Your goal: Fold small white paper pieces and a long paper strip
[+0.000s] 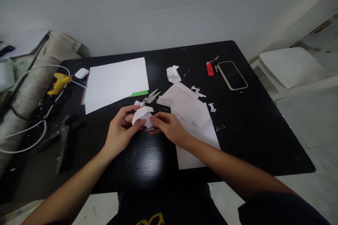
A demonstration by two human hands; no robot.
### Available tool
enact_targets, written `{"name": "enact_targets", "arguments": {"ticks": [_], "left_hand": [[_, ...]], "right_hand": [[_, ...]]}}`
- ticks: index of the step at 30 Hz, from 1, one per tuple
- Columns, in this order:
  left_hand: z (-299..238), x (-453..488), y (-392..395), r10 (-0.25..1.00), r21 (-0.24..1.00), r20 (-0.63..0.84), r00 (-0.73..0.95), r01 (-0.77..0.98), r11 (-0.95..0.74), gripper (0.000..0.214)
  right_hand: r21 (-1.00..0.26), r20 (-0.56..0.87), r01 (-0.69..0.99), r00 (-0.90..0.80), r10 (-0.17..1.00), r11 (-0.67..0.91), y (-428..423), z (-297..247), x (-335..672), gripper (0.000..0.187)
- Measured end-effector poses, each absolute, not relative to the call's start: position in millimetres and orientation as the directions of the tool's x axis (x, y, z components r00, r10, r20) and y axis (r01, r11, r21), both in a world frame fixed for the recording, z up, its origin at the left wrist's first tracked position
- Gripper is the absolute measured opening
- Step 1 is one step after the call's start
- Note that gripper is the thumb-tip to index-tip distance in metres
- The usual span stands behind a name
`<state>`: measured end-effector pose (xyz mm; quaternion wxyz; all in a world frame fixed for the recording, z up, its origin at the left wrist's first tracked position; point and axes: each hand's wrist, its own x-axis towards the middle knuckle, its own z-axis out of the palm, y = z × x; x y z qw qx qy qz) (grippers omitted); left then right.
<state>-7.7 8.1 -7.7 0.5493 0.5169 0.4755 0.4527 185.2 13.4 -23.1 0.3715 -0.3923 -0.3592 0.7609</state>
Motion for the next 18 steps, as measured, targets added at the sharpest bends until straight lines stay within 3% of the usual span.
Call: {"name": "enact_targets", "arguments": {"ticks": [5,11,18], "left_hand": [[-6.4,-8.1,8.8,0.991,0.998,-0.049,0.123,-0.021,0.052,0.040],[-6.4,-7.6,11.2,0.998,0.999,-0.038,0.057,-0.036,0.040,0.038],[-3.4,-7.8,11.4,0.999,0.999,-0.034,0.040,-0.033,0.036,0.040]], "right_hand": [[-0.845,-0.318,-0.273,-0.437,0.842,-0.461,12.2,-23.3,187.6,0.016],[-0.791,-0.299,-0.386,-0.433,0.850,-0.475,11.6,-20.7,187.2,0.033],[-0.891,-0.184,-0.310,-0.423,0.887,-0.332,9.8,-18.2,188.9,0.021]]}}
